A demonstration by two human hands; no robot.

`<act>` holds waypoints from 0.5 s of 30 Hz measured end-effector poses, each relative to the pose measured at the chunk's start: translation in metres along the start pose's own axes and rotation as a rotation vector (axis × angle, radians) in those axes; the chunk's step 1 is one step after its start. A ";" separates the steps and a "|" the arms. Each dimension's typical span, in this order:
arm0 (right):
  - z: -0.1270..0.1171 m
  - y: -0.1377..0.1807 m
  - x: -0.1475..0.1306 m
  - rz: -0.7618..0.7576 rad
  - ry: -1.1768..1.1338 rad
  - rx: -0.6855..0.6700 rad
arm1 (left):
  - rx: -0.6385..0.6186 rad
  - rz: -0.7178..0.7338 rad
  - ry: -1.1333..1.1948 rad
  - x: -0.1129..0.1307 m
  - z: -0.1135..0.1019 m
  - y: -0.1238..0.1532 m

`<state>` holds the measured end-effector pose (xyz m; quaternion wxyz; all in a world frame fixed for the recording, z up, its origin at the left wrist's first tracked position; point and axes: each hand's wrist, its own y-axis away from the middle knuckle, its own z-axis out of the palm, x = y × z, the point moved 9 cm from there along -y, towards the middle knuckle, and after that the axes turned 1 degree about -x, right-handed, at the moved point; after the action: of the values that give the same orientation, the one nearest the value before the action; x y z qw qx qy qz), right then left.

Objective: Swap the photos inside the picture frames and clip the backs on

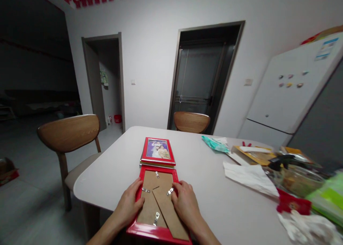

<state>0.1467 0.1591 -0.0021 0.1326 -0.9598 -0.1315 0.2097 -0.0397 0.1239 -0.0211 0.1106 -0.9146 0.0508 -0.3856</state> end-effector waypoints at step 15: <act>0.045 -0.024 -0.088 -0.171 -0.049 -0.111 | 0.023 0.046 0.007 0.000 0.001 0.000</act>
<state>0.0449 0.1636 -0.0014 0.0932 -0.9455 -0.2275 0.2135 -0.0391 0.1238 -0.0223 0.1297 -0.9106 0.0677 -0.3865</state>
